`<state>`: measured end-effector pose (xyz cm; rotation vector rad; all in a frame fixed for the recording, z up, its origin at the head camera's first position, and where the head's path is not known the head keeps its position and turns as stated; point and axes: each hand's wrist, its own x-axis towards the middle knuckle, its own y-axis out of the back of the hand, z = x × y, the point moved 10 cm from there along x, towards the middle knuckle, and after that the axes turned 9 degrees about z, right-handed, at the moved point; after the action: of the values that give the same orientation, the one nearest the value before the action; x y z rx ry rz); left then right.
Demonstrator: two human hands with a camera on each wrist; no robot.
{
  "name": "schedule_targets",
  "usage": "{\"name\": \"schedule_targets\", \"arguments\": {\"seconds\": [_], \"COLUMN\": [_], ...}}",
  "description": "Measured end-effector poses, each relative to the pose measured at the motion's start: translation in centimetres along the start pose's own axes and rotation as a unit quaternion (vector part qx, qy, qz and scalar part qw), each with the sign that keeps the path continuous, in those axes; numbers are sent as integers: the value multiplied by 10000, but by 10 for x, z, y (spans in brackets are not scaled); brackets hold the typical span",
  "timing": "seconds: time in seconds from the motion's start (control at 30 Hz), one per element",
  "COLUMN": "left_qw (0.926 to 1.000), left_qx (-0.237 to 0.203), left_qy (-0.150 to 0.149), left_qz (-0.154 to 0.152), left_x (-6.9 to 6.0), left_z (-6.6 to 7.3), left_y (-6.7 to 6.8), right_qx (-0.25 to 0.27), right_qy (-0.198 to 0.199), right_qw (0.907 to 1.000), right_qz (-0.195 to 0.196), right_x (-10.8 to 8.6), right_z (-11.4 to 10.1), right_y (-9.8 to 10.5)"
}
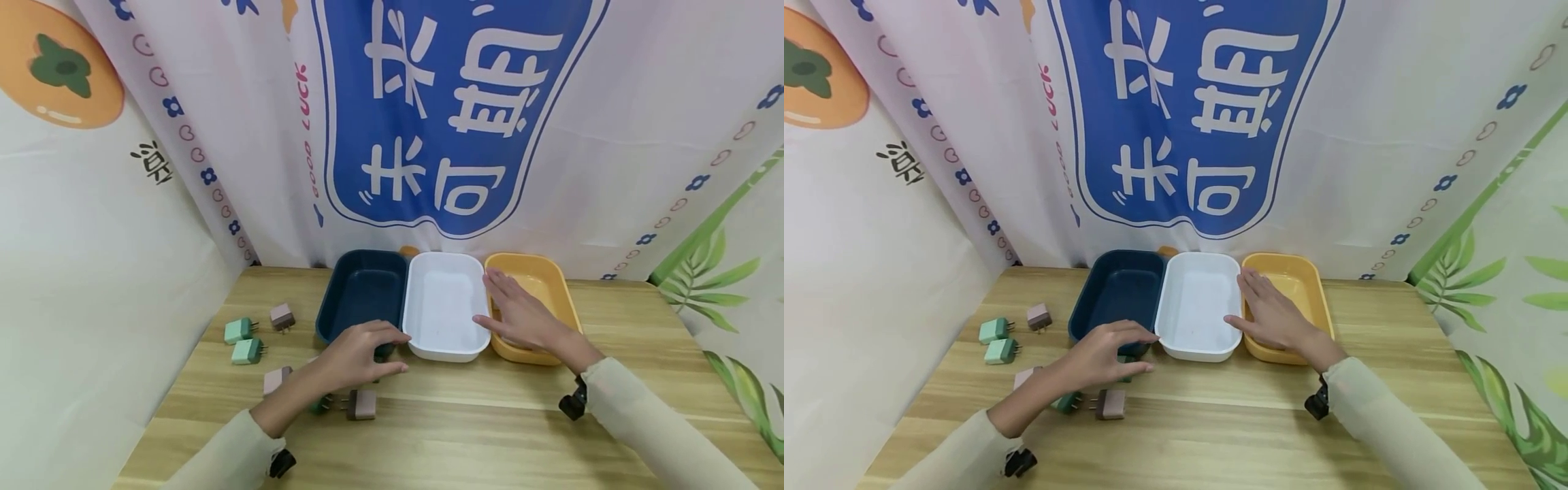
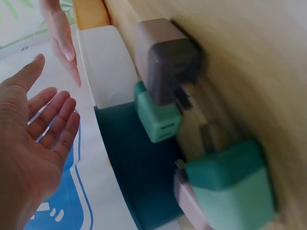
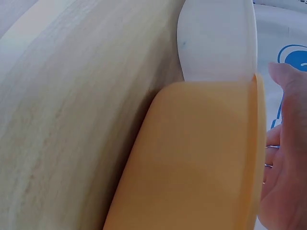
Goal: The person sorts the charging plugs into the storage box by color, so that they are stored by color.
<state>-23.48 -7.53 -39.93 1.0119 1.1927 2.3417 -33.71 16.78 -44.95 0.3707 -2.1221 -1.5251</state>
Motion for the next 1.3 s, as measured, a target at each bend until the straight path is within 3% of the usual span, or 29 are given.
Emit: {"name": "schedule_targets", "arguments": {"seconds": [0.47, 0.83, 1.0, 1.3], "left_qw": [9988, 9944, 9920, 9926], "left_qx": [-155, -236, -208, -76], "left_qy": [428, 792, 885, 816], "left_qz": [-172, -651, -874, -893], "left_x": [-35, -57, -69, -82], "left_z": [-15, -28, -33, -40], "left_y": [8, 2, -2, -6], "right_qx": [49, -33, -17, -59], "right_qy": [-180, -255, -277, -311], "right_qw": [9996, 9994, 9992, 9990], "right_qz": [-209, -246, -298, -319], "right_x": [9, 7, 7, 6], "right_z": [-5, -2, -4, -4], "right_y": [-20, -25, -26, -27]}}
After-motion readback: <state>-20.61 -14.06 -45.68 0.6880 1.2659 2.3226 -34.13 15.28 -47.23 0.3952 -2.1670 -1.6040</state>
